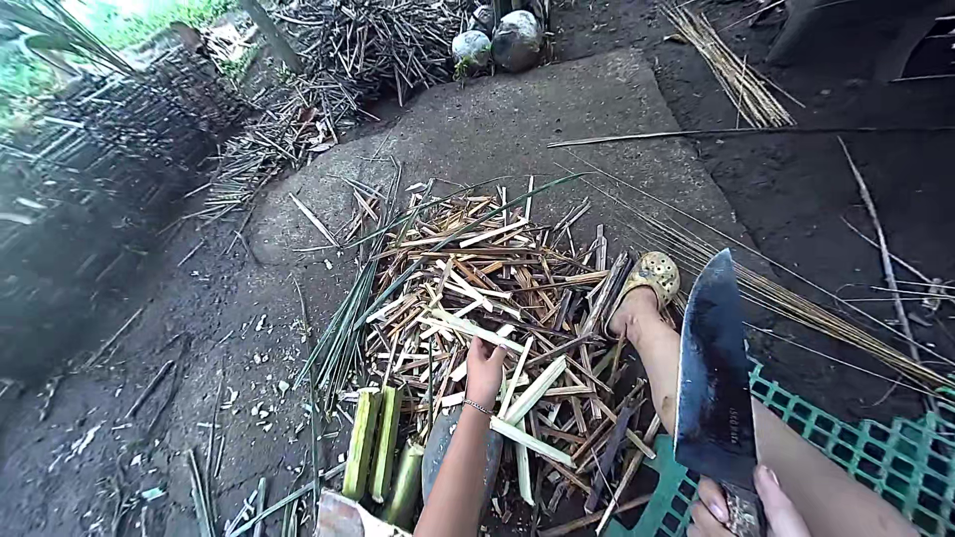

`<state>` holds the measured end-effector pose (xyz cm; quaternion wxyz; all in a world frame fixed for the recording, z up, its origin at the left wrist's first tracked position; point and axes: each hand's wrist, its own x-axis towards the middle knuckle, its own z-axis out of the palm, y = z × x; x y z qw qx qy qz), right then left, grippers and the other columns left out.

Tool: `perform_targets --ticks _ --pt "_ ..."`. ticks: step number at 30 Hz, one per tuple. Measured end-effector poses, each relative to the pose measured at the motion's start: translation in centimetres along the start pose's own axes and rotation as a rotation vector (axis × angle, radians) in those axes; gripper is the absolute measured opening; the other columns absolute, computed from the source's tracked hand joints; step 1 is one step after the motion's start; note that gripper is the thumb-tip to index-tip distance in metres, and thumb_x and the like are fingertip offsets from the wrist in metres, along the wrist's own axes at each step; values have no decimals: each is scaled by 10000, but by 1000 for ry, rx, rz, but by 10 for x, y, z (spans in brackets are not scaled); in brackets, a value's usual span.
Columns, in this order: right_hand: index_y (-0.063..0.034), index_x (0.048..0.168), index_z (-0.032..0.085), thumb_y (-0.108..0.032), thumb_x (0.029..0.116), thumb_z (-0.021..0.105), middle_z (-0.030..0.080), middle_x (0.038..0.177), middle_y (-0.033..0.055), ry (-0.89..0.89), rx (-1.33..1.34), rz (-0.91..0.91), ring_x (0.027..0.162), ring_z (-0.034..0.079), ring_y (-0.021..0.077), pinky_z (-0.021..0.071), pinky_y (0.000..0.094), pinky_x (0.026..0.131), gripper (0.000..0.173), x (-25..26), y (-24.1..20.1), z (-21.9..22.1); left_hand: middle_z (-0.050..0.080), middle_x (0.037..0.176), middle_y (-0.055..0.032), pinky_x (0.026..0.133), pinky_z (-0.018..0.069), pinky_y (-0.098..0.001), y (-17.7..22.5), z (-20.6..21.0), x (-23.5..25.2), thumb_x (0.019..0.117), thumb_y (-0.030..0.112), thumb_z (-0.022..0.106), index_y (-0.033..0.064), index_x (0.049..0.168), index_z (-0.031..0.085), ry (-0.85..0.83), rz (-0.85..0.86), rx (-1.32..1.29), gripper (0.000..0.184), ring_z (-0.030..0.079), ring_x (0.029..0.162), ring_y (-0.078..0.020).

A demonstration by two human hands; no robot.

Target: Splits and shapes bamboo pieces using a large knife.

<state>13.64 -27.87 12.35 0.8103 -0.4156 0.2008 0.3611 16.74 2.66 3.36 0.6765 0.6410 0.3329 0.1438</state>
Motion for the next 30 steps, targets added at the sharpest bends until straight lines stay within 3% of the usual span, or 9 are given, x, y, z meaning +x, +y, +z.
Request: perform_targets --ticks 3,7,9,13,17,19,22,30 --pt "-196 718 496 -558 1057 19 455 464 -64 -68 -31 16 359 474 67 459 224 396 687 1 5 -8 623 1155 -160 799 556 -284 3 -5 -14 898 -41 576 -77 1347 453 11 89 -47 467 648 933 -123" --pt "-201 718 495 -580 1068 68 471 461 -65 -55 -69 47 363 489 63 461 218 400 669 3 10 -11 651 1150 -120 874 567 -325 15 -17 -35 1049 79 440 -68 1314 508 5 137 -176 310 661 1006 -134" --pt "-201 723 499 -590 1066 74 475 463 -66 -64 -101 48 364 494 60 463 214 402 670 4 12 -15 672 1156 -113 898 562 -313 14 -25 -45 1064 73 428 -70 1298 543 24 177 -190 297 663 1032 -121" --pt "-223 741 578 -656 1026 63 536 509 -78 -151 -217 -21 399 524 48 498 222 423 731 8 19 -28 716 1124 -123 901 559 -275 8 -42 -73 1005 52 578 -73 1216 644 114 257 -67 255 685 998 -93" --pt "-194 791 498 -557 1062 0 490 491 -91 -12 -427 -45 382 484 36 466 205 406 673 5 32 -17 756 970 -85 863 585 -306 -8 -61 -103 948 131 707 0 1061 735 257 192 199 175 721 882 -102" --pt "-145 860 458 -490 1095 35 448 501 -71 37 -523 -31 381 468 50 459 209 403 595 2 41 -6 761 954 -94 881 579 -373 -27 -67 -113 936 174 733 14 1056 748 288 101 320 201 729 878 -156" --pt "-122 878 490 -462 1109 80 474 509 -59 -15 -658 -26 387 485 61 474 228 405 581 4 68 1 762 997 -133 942 554 -489 -58 -68 -123 952 228 719 20 1084 753 264 -9 458 249 735 955 -259" --pt "-117 834 540 -362 1103 253 464 539 -112 -252 -940 -281 423 456 -3 443 174 430 463 12 127 49 754 1076 -143 976 532 -503 -59 -71 -125 989 242 667 31 1139 738 148 -33 552 269 724 1025 -283"
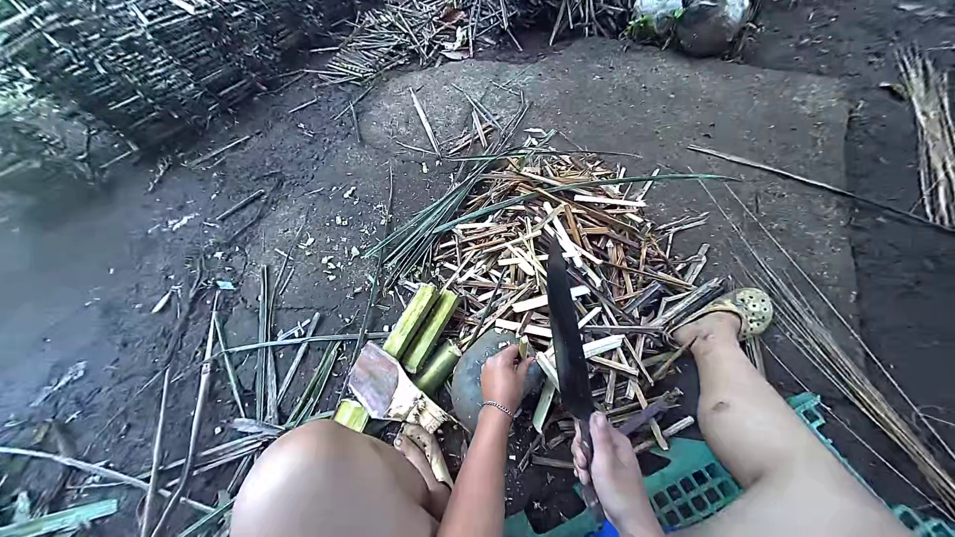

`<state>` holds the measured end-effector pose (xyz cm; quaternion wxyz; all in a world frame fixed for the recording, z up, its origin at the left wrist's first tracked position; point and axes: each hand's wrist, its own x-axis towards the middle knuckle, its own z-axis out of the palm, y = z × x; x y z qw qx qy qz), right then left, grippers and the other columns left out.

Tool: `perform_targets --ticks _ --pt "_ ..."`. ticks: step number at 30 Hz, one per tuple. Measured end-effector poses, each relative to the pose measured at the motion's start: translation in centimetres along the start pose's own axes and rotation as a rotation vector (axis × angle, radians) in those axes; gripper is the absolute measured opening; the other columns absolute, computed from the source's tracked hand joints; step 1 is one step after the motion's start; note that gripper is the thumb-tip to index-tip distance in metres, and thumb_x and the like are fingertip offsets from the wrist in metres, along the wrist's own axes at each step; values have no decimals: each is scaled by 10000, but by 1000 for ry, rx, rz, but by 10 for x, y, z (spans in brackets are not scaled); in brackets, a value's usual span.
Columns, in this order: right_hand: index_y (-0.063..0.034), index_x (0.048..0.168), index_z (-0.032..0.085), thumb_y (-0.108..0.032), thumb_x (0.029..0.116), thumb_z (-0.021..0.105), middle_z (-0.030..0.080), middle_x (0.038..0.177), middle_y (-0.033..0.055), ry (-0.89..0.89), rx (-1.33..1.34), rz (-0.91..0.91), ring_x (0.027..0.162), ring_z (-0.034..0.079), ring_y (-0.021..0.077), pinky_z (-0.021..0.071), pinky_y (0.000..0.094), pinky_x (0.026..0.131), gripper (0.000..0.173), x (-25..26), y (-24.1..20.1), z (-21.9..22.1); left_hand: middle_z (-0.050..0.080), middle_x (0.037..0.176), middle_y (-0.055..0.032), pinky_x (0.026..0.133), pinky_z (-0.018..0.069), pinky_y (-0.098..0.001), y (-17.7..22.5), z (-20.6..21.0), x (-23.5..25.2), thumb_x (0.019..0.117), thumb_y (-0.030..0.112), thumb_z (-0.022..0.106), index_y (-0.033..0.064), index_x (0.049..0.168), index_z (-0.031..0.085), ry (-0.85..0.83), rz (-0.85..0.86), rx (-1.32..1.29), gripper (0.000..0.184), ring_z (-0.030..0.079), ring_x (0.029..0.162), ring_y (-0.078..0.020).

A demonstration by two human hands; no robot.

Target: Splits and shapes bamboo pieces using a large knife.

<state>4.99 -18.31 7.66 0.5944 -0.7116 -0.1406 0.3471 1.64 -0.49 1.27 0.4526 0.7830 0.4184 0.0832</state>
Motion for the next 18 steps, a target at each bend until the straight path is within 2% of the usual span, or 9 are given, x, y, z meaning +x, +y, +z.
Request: perform_targets --ticks 5,11,18 --pt "-137 796 558 -370 1080 318 438 541 -118 -24 -168 -123 431 436 0 429 193 442 438 33 -21 12 748 1074 -162 963 520 -536 6 0 -4 1004 249 638 25 1125 736 -46 9 41 273 715 1035 -314" --pt "-89 851 592 -327 1102 323 430 542 -85 -26 -199 -95 425 429 26 423 210 439 439 47 -25 18 747 1057 -163 930 522 -547 8 3 -9 1004 238 632 24 1099 737 -29 39 60 257 715 1016 -324" --pt "-120 818 575 -330 1096 331 427 525 -105 -9 -189 -111 415 422 3 415 189 427 426 44 -21 19 750 1045 -171 905 529 -555 9 7 -11 999 214 632 15 1094 743 17 82 68 247 720 1003 -344"
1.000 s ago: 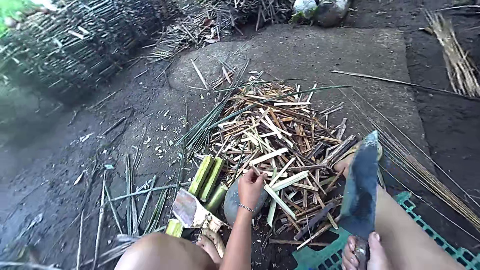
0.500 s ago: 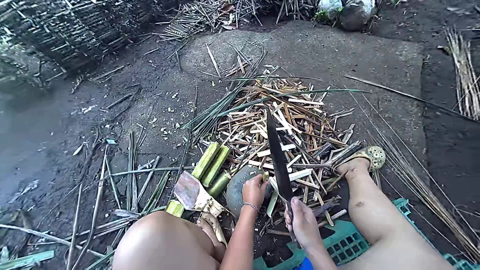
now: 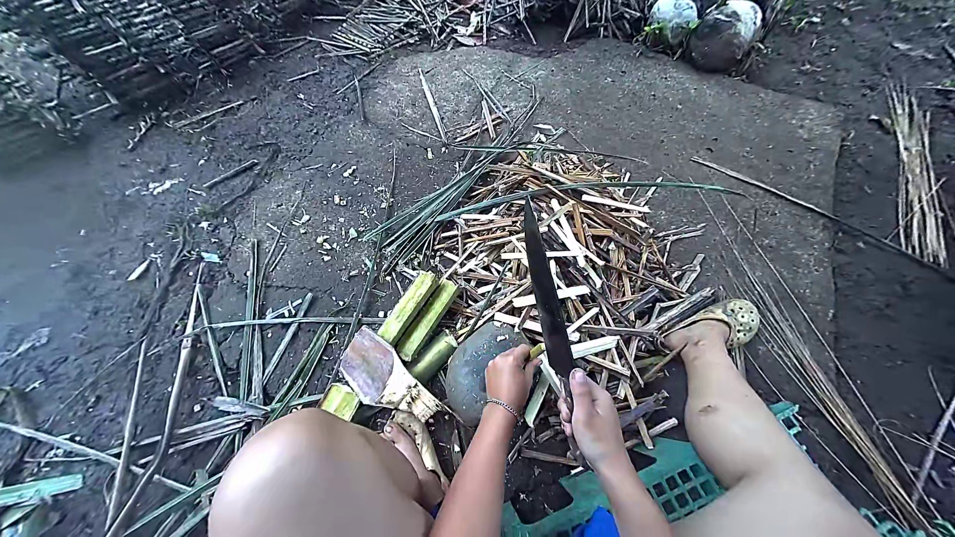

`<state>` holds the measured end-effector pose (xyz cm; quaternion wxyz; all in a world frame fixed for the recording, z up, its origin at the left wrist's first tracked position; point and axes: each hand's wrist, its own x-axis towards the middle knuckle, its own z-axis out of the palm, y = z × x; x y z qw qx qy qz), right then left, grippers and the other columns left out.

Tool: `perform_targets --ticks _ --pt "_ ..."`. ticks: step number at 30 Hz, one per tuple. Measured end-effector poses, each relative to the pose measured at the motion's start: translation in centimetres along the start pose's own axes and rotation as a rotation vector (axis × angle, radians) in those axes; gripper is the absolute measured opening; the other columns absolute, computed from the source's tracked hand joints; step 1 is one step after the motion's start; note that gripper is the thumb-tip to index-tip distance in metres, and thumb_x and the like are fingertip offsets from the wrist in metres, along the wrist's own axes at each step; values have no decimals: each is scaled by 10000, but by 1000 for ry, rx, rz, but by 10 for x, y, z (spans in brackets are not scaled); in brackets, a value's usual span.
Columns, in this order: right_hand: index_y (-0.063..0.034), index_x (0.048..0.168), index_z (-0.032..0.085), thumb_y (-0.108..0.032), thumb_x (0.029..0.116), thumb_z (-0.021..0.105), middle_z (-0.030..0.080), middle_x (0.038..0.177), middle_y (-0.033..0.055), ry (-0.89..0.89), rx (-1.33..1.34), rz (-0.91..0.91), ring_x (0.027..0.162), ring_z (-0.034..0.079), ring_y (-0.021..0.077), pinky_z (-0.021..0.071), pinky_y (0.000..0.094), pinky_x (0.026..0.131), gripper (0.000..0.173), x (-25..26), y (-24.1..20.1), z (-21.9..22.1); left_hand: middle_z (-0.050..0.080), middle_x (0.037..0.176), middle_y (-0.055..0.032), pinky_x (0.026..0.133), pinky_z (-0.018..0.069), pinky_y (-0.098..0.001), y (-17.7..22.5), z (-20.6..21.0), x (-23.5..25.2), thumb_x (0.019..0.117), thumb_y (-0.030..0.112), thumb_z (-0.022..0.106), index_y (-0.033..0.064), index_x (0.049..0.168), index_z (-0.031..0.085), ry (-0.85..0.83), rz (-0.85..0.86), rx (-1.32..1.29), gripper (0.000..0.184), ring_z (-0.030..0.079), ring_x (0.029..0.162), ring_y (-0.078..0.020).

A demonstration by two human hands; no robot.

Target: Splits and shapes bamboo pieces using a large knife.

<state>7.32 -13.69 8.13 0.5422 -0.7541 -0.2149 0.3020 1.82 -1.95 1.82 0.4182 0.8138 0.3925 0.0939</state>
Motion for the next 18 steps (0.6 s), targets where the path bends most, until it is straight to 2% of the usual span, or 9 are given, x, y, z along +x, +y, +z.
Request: perform_targets --ticks 10,15,18 --pt "-89 836 598 -319 1099 344 435 536 -83 21 -48 -2 423 429 23 417 206 437 433 3 2 -1 752 1018 -170 871 542 -558 2 5 -2 992 221 641 24 1075 749 44 9 11 240 728 967 -346" --pt "-125 809 581 -326 1081 350 429 530 -113 40 -30 -56 420 424 1 413 191 433 410 -1 -2 0 750 1049 -169 900 532 -557 3 2 -3 1005 226 621 27 1109 744 13 -10 15 256 721 1000 -347" --pt "-106 833 603 -337 1092 356 427 534 -92 34 -84 -32 426 426 27 418 225 443 425 4 2 0 753 1015 -169 880 538 -553 2 5 -4 997 222 635 24 1078 749 43 5 9 243 726 975 -345"
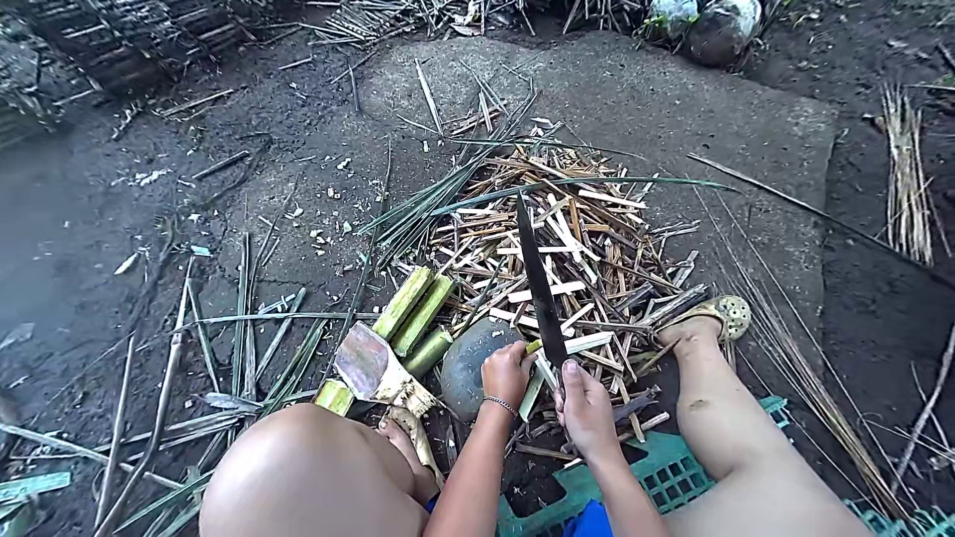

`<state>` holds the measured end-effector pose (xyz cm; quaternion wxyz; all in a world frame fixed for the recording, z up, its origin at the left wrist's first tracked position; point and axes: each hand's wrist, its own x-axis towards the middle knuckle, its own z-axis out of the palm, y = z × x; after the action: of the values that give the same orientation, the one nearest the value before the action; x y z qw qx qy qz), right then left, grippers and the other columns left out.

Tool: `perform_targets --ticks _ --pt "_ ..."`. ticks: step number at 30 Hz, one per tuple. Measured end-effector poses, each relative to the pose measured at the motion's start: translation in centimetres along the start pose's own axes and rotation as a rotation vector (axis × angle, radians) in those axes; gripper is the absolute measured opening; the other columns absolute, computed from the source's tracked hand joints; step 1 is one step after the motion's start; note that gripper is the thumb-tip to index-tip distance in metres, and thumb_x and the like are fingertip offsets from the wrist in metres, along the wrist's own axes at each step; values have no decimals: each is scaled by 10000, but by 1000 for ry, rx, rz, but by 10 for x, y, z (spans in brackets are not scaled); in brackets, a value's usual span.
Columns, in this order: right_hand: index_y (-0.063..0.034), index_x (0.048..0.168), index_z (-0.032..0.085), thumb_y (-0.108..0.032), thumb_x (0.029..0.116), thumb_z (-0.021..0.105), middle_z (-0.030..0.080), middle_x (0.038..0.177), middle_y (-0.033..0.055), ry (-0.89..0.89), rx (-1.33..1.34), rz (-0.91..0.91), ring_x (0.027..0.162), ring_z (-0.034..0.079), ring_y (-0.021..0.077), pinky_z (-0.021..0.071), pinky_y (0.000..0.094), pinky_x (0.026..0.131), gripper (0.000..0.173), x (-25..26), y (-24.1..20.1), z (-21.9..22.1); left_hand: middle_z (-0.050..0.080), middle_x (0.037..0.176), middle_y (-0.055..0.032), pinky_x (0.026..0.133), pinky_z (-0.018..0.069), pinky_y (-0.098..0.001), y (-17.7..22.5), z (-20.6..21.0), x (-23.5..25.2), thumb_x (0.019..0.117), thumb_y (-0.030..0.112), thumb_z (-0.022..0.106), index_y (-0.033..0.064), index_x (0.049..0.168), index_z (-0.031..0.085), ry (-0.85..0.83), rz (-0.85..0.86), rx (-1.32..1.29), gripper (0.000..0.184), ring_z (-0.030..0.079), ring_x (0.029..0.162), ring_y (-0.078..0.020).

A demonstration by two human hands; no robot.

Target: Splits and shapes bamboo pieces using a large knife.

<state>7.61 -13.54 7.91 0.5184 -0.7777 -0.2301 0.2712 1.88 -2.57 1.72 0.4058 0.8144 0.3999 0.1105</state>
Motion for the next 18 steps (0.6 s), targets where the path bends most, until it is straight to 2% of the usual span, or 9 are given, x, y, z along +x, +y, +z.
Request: perform_targets --ticks 7,10,12,15,18 --pt "-92 843 605 -321 1102 348 429 537 -80 -7 4 31 424 423 31 415 222 443 430 2 -1 -1 754 1014 -165 871 540 -557 -1 1 1 997 224 633 28 1077 749 17 11 9 241 727 972 -349" --pt "-107 827 595 -355 1097 350 418 533 -81 -13 -39 19 425 422 34 415 230 442 441 0 -10 -4 765 951 -160 814 564 -559 -2 2 -2 959 188 681 35 1026 773 164 85 -5 191 744 902 -350" --pt "-126 809 604 -407 1069 361 405 539 -96 14 -159 -47 445 417 30 404 253 462 453 -2 -16 -5 769 919 -149 780 575 -553 0 0 -3 936 179 707 42 999 784 241 118 -14 170 750 864 -341" --pt "-48 906 666 -377 1098 378 449 591 -34 -39 -206 13 500 450 90 434 331 523 477 -2 -15 2 758 957 -173 826 546 -588 -4 0 -6 973 207 659 30 1048 759 113 5 -10 217 736 915 -364" --pt "-51 906 654 -377 1110 372 451 590 -19 -90 -174 78 493 452 106 433 327 521 477 9 -25 2 762 944 -170 814 548 -596 -4 -5 -2 967 197 669 30 1055 768 173 20 -16 213 739 895 -366"
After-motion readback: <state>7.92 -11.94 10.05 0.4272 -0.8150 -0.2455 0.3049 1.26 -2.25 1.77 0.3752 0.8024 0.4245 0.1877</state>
